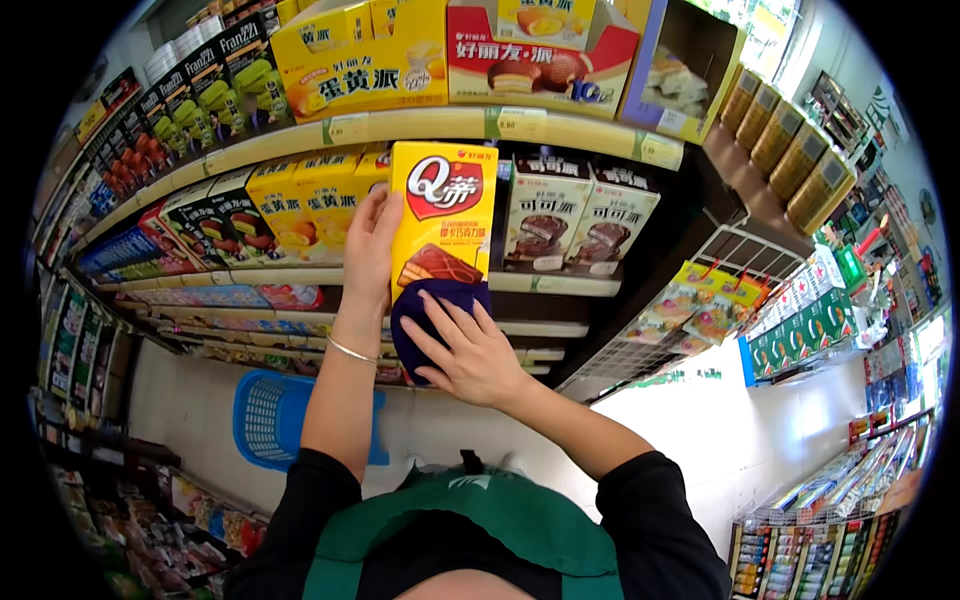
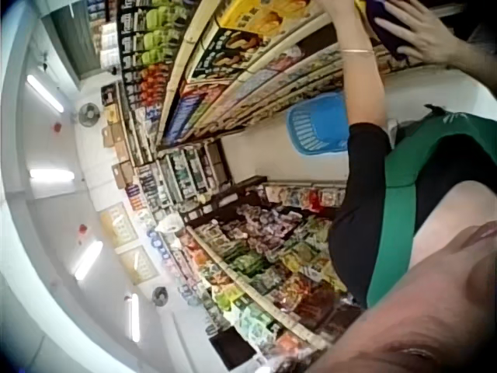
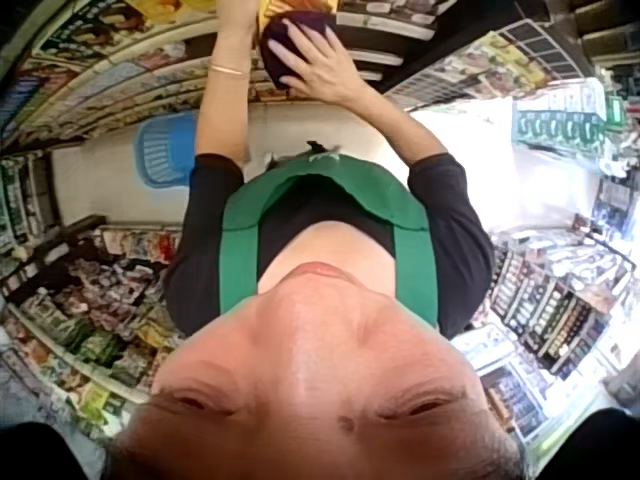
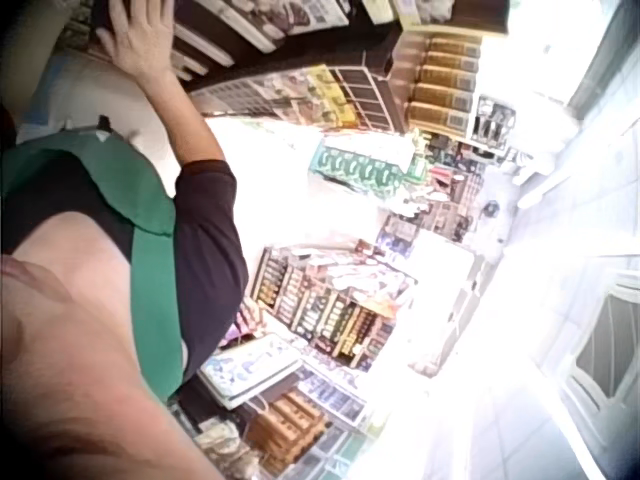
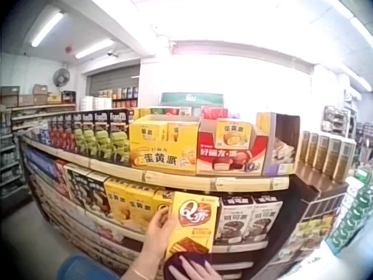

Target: The person wipes the surfaces of various snack boxes on a store shelf using a purple cloth. They handle each box individually, wiping the front and sides before placing it back on the shelf or into a blue basket. The person repeats this process for multiple boxes of different brands and flavors.

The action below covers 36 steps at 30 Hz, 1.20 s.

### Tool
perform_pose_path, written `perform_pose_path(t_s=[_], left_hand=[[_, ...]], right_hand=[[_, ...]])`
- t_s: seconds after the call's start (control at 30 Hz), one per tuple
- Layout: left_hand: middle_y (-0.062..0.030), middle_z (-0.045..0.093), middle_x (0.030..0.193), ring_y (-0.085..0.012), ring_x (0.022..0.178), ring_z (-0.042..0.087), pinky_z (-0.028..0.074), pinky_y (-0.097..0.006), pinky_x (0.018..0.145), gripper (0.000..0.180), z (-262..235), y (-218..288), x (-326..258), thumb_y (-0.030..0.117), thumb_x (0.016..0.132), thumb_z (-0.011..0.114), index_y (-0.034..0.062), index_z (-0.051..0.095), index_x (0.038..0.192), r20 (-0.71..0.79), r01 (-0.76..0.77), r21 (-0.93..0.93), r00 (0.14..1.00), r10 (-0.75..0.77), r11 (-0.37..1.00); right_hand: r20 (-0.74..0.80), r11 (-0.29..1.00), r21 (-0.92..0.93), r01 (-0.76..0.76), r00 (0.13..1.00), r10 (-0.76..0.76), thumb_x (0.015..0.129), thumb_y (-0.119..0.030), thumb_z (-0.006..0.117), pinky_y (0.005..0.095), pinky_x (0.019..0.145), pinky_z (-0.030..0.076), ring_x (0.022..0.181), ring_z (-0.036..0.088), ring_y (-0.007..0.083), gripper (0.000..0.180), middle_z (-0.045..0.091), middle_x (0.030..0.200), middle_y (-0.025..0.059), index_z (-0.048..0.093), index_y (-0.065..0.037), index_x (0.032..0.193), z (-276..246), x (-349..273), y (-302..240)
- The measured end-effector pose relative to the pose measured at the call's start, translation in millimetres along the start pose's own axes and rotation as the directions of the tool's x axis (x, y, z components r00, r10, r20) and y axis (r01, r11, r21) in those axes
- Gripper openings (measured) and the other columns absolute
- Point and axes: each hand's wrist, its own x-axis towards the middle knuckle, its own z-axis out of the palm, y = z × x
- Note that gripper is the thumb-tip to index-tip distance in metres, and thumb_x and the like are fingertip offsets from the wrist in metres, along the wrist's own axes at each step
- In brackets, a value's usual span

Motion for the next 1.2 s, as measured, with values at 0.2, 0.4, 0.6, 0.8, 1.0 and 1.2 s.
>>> perform_pose_path(t_s=[0.2, 0.4, 0.6, 0.8, 1.0, 1.2], left_hand=[[-0.0074, 0.063, 0.117, -0.0108, 0.102, 0.06, 0.048, -0.024, 0.087, 0.038, -25.3, 1.2, -7.9, 0.02, 0.099, 0.061, -0.0043, 0.053, 0.127, -0.008, 0.075, 0.059, 0.997, -0.075, 0.995], [-0.0052, 0.064, 0.11, -0.0109, 0.096, 0.061, 0.049, -0.025, 0.084, 0.038, -26.8, 21.5, -12.1, 0.029, 0.101, 0.057, -0.0012, 0.058, 0.124, -0.042, 0.057, -0.04, 0.997, -0.059, 0.998], [-0.0081, 0.066, 0.111, -0.0144, 0.097, 0.064, 0.052, -0.028, 0.084, 0.035, -62.8, 31.7, -2.4, 0.028, 0.101, 0.055, -0.0011, 0.059, 0.119, 0.066, 0.077, -0.172, 0.996, -0.067, 0.982], [-0.0066, 0.066, 0.113, -0.0148, 0.098, 0.065, 0.053, -0.029, 0.084, 0.035, -54.8, 13.2, -12.1, 0.028, 0.102, 0.053, 0.0017, 0.057, 0.125, 0.076, 0.167, -0.212, 0.985, -0.154, 0.963], [-0.0129, 0.062, 0.127, -0.0248, 0.11, 0.064, 0.055, -0.038, 0.094, 0.048, -38.9, 7.0, -13.2, 0.04, 0.103, 0.042, 0.0051, 0.049, 0.135, 0.262, 0.291, -0.404, 0.945, -0.195, 0.867], [-0.0174, 0.058, 0.133, -0.0279, 0.115, 0.062, 0.052, -0.043, 0.099, 0.057, -52.6, 9.9, -7.0, 0.046, 0.103, 0.039, 0.0029, 0.046, 0.139, 0.31, 0.335, -0.512, 0.931, -0.193, 0.791]], right_hand=[[-0.217, 0.99, -0.038, -0.133, 0.969, 0.122, 0.081, -0.042, 0.069, 0.0523, 0.109, 0.032, 0.132, 0.043, 0.0375, 0.072, 0.037, 0.15, 0.0218, 0.047, -0.012, 0.143, -9.0, 57.3, 18.2], [-0.334, 0.983, -0.152, -0.1, 0.942, 0.044, 0.086, -0.04, 0.066, 0.0525, 0.112, 0.028, 0.135, 0.038, 0.0402, 0.062, 0.042, 0.148, 0.0195, 0.052, -0.01, 0.138, -38.7, 120.4, 34.2], [-0.156, 0.998, 0.023, -0.05, 0.986, 0.053, 0.08, -0.039, 0.07, 0.0542, 0.112, 0.029, 0.135, 0.038, 0.0413, 0.068, 0.04, 0.148, 0.0207, 0.051, -0.012, 0.14, 0.2, 61.9, -35.8], [-0.444, 0.979, 0.095, -0.179, 0.873, 0.203, 0.083, -0.031, 0.073, 0.0476, 0.112, 0.033, 0.137, 0.035, 0.0447, 0.069, 0.038, 0.15, 0.022, 0.047, -0.005, 0.141, -19.1, 119.1, 29.1], [-0.283, 0.622, 0.783, 0.006, 0.894, 0.347, 0.096, -0.019, 0.054, 0.0336, 0.118, 0.019, 0.147, 0.025, 0.0235, 0.057, 0.029, 0.159, 0.012, 0.038, -0.005, 0.149, -18.8, 128.9, 81.5], [-0.224, 0.695, 0.719, 0.004, 0.948, 0.227, 0.095, -0.017, 0.046, 0.0393, 0.12, 0.009, 0.151, 0.012, 0.0299, 0.06, 0.021, 0.161, 0.0159, 0.031, 0.0, 0.151, -13.9, 59.8, 18.4]])
